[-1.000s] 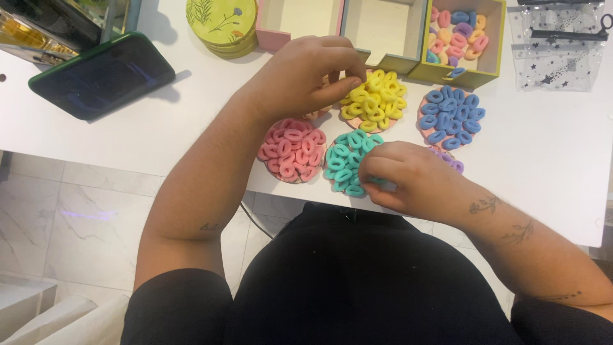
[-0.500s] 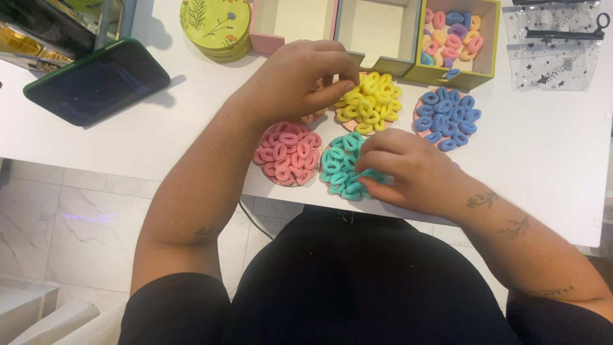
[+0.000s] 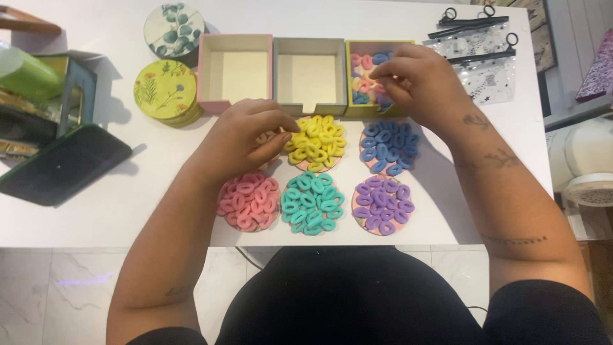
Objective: The person sorts various colored ring-shaped objects by hand, placing them onto matching colored circular bases and into small containers on a white table.
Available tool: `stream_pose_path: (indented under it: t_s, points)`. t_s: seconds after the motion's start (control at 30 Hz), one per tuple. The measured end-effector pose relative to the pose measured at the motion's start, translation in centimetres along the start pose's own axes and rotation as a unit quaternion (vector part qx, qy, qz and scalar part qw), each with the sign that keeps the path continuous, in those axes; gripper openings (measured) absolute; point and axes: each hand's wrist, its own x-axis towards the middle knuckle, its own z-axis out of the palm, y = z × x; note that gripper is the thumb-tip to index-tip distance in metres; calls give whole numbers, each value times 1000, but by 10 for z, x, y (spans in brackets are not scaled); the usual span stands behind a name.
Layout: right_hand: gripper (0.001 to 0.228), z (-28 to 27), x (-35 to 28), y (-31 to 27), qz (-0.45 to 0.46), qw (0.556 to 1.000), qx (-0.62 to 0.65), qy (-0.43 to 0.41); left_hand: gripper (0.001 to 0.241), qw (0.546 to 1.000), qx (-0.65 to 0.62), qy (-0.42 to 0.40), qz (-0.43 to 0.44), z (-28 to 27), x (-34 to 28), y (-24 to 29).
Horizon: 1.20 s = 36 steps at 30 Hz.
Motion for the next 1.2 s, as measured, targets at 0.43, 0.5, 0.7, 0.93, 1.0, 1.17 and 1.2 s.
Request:
stream_pose_path:
  t_s: [0.43, 0.5, 0.7, 0.93, 1.0, 1.17, 1.2]
  points:
    - [30, 31, 51, 11, 55, 982, -75, -163, 13, 1000, -10, -17, -25, -1, 1, -6]
    - [19, 22, 56, -1, 102, 970, -71, -209, 14, 999, -2, -18, -33, -2, 0, -6]
    - [37, 13, 48, 3, 62, 964, -56, -252, 15, 999, -3, -11, -34, -5, -1, -4]
    - [22, 24, 45, 25, -4, 970, -77, -231, 15, 999, 1, -11, -36, -3, -2, -3]
    - [20, 27, 45, 25, 21, 981, -31, -189, 15, 999, 4, -15, -38, -2, -3, -4]
    - [14, 24, 34, 31, 10, 999, -4, -52, 12, 1000, -1, -5, -11, -1, -2, -8]
    - [12, 25, 31, 37, -8, 1000, -24, -4, 11, 1000, -3, -1, 4, 1, -3, -10]
